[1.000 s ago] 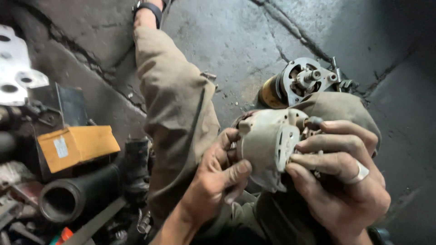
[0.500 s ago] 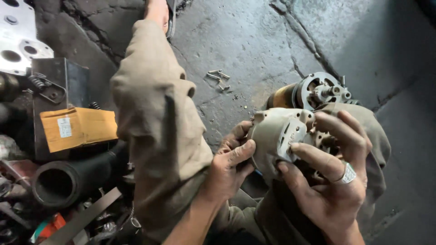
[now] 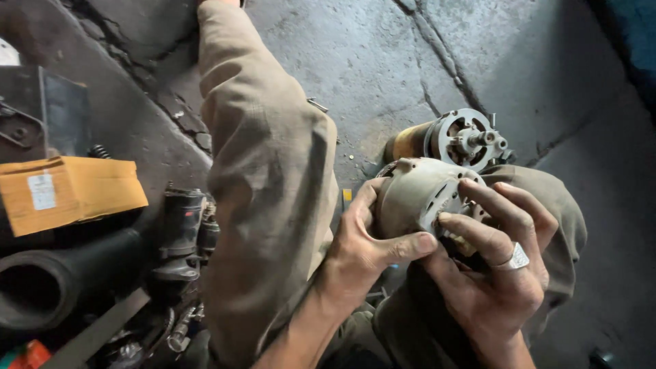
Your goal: Inspecting and disassembling an automotive alternator in a workshop setting.
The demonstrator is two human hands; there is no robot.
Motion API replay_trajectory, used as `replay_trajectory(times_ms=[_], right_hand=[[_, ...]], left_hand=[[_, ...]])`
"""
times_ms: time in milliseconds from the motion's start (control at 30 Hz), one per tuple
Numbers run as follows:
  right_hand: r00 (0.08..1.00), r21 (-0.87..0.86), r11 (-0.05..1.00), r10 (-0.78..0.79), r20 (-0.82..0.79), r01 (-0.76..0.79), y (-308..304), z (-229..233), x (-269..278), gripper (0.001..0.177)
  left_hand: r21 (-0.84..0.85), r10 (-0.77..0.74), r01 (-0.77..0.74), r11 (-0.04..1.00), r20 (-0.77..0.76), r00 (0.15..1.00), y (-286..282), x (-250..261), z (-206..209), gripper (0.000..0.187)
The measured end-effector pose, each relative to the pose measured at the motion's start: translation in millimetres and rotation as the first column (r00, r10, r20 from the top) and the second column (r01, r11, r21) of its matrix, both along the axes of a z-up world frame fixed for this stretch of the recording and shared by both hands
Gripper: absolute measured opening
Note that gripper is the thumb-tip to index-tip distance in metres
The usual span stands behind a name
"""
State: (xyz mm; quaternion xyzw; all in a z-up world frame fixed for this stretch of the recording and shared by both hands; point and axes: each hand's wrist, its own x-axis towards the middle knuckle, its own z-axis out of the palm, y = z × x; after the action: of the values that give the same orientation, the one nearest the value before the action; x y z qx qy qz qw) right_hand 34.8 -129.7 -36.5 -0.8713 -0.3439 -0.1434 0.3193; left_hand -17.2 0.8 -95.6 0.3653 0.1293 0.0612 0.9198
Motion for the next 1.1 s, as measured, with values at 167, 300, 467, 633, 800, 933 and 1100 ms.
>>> replay_trajectory(times_ms=[167,300,467,633,800,933,1100], right_hand=[[1.000,-0.055,0.999,0.001,0.017,0.000,5,3,0,0.036],[0.998,-0.119,0.992,0.037,-0.050,-0.043,-5,2,-1,0.037],[0.985,-0.007,1.000,-0.005,-0.175,0.004,-15,10,-15,0.028],[0.873,0.200,0.954,-0.103,-0.476,0.222,-19,16,-33,0.017],[0.970,-0.066,0.992,-0.115,-0.213,0.104,-31,2,-28,0.019],[0.938,-0.094,0.984,-0.175,-0.298,0.154,-31,1,-19,0.019],[0.978,-0.231,0.971,0.021,-0.208,-0.070,-37,7,-3,0.026]], left_hand=[[0.015,0.032,-0.031,0.999,-0.071,0.997,-4,3,4,0.071],[-0.054,0.109,-0.113,0.992,-0.067,0.992,-10,-7,8,0.056],[-0.054,0.105,-0.117,0.992,-0.186,0.977,-19,-14,4,0.054],[0.239,0.187,-0.111,0.965,-0.322,0.928,-23,-14,8,0.048],[-0.199,0.077,-0.170,0.965,-0.406,0.910,-43,-7,-21,0.036],[-0.419,0.048,-0.211,0.883,-0.367,0.929,-50,-10,-35,0.030],[-0.366,0.036,-0.207,0.907,-0.423,0.905,-44,-8,-30,0.031]])
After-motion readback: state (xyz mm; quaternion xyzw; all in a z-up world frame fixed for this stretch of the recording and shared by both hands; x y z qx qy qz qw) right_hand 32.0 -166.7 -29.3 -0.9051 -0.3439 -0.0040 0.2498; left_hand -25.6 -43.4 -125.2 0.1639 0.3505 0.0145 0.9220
